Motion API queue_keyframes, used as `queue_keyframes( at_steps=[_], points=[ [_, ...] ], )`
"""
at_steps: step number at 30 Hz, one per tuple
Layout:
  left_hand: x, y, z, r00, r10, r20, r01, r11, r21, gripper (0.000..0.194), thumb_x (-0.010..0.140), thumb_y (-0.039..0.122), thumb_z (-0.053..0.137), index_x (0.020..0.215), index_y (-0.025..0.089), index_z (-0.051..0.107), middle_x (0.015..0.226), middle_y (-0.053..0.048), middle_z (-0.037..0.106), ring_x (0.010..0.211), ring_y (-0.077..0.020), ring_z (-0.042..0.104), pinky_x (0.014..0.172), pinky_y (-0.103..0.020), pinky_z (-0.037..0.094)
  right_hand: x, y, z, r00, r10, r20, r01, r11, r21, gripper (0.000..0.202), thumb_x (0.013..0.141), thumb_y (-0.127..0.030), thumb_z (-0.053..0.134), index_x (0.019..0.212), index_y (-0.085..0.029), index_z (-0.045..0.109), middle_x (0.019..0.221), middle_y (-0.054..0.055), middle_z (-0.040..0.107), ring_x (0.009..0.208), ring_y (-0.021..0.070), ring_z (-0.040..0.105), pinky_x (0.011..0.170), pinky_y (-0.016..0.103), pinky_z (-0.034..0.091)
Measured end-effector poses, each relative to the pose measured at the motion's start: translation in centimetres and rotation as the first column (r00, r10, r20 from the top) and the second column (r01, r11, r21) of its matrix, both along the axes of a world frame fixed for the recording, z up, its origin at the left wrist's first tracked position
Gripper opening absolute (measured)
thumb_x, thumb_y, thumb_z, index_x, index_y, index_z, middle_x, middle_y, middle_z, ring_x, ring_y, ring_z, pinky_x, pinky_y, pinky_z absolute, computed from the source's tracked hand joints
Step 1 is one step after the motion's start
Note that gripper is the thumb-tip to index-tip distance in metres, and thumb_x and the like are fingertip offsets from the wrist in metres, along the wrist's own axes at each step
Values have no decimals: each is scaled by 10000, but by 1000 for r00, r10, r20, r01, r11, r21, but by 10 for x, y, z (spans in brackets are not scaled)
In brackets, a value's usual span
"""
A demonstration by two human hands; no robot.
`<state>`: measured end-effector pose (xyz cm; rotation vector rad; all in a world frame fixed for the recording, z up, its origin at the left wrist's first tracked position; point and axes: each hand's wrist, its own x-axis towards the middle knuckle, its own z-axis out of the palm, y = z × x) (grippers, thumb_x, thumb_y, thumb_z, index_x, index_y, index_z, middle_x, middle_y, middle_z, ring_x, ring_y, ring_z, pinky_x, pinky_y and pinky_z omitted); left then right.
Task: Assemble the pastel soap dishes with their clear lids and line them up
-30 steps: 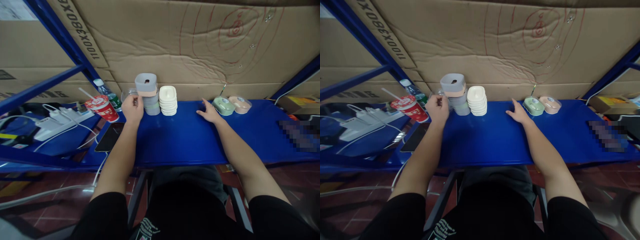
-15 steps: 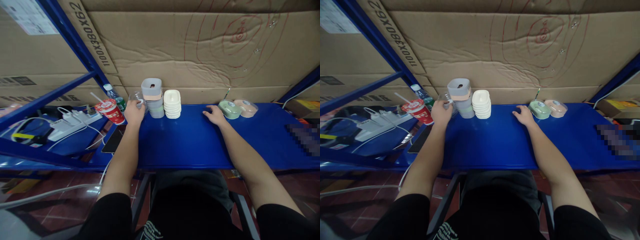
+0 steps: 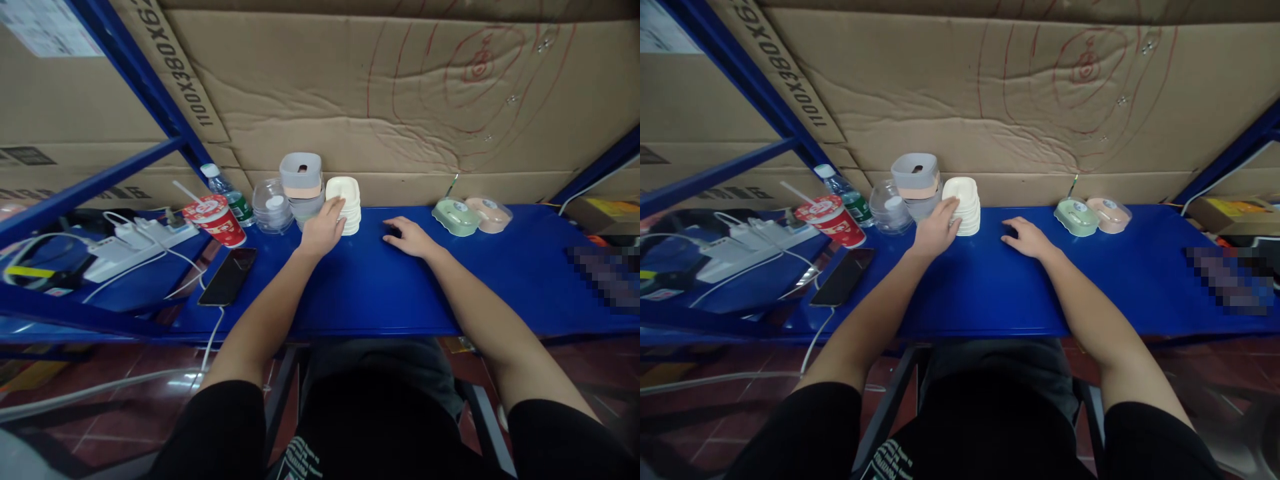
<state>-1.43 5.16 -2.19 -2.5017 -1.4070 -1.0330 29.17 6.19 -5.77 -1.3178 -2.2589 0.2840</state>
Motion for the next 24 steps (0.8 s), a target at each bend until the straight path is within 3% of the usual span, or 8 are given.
queue_keyframes(
  at_steps=[4, 9, 15, 18, 21, 24],
  points=[
    [-4, 8, -4, 999, 31, -10, -32, 998, -59, 401, 1097, 284, 458, 1442, 199, 645, 1452, -132, 660, 1262, -247, 668, 966, -331, 559, 4, 3, 0, 1000, -5, 27, 5, 1000, 1, 516, 958, -465, 661, 1400, -199, 685, 1402, 154, 707, 1252, 335, 700, 1107, 557, 550],
    [-5, 10, -4, 996, -69, 56, 66, 996, 61, 337, 1094, 275, 474, 1324, 191, 706, 1290, -126, 709, 1187, -224, 688, 1023, -351, 556, 4, 2, 1, 997, 7, 72, -6, 1000, -11, 506, 954, -460, 678, 1396, -215, 698, 1388, 141, 724, 1296, 351, 678, 1133, 591, 525],
    [1, -12, 2, 980, -156, 123, 142, 983, 114, 317, 1063, 376, 526, 1227, 193, 726, 1247, -137, 698, 1122, -241, 693, 961, -378, 576, 5, 3, 1, 999, 5, 41, -5, 1000, -7, 456, 967, -427, 654, 1365, -212, 718, 1381, 137, 736, 1247, 343, 707, 1117, 578, 539],
    [0, -27, 8, 965, -244, 92, 244, 970, 14, 347, 1051, 456, 513, 1082, 189, 733, 1184, -130, 717, 1028, -221, 696, 887, -349, 560, 6, 4, 1, 1000, -9, 30, 9, 1000, 5, 408, 974, -380, 626, 1331, -213, 732, 1366, 126, 745, 1255, 337, 706, 1109, 561, 545],
    [3, -36, 10, 933, -355, -68, 337, 922, -191, 386, 1039, 494, 493, 905, 210, 717, 1046, -96, 748, 955, -207, 691, 813, -324, 516, 9, 5, 0, 999, -40, 18, 40, 999, 15, 382, 986, -343, 591, 1321, -230, 736, 1358, 115, 751, 1277, 330, 697, 1110, 559, 545],
    [10, -37, 3, 866, -440, -238, 342, 868, -361, 395, 984, 520, 579, 761, 212, 687, 935, -64, 748, 862, -190, 685, 739, -307, 468, 12, 6, -1, 998, -66, 21, 65, 998, 20, 385, 994, -337, 579, 1315, -197, 740, 1358, 141, 751, 1276, 334, 700, 1120, 559, 538]
  ],
)
